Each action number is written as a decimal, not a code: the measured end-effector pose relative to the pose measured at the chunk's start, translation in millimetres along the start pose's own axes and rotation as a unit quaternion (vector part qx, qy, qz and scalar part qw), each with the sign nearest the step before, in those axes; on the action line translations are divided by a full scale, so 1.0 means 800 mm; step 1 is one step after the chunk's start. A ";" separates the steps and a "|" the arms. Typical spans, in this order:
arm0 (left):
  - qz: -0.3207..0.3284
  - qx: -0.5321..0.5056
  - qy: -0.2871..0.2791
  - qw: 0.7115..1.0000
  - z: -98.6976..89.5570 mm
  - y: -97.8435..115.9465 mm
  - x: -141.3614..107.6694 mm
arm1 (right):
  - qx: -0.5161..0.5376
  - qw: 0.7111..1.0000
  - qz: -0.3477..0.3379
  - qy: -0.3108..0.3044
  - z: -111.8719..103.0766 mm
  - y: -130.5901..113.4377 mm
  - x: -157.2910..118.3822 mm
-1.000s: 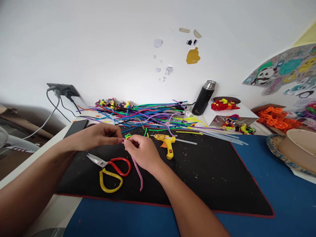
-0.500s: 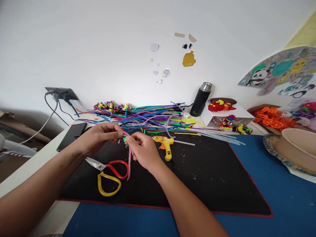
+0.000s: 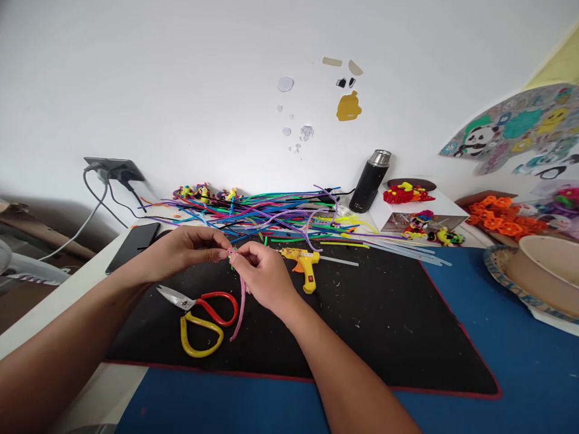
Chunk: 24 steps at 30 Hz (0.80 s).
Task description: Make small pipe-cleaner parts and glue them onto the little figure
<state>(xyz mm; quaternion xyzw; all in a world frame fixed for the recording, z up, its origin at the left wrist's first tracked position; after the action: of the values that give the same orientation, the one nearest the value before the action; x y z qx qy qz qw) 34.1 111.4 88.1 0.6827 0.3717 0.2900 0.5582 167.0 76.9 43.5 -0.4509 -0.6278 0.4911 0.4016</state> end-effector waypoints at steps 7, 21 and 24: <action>-0.006 0.050 -0.008 0.999 0.004 0.008 -0.005 | -0.018 1.000 0.005 -0.016 0.005 -0.002 -0.002; -0.086 -0.106 0.042 0.990 0.015 -0.025 0.004 | 0.032 0.999 0.012 0.016 -0.003 0.009 0.004; -0.077 -0.094 0.064 0.991 0.011 -0.025 0.005 | 0.006 1.000 0.000 0.003 -0.001 0.012 0.005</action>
<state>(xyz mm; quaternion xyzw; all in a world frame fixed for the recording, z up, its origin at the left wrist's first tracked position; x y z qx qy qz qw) 39.4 111.7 66.8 0.5765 0.4294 0.3230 0.6156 168.1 81.5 34.5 -0.4502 -0.6234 0.4936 0.4062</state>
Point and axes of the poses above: each hand's wrist, its own x-axis towards the middle knuckle, its own z-axis out of the palm, y = z × x, the point moved 9 cm from there along x, towards the middle knuckle, and after that the axes turned 12 degrees about -x, right-handed, at the moved point
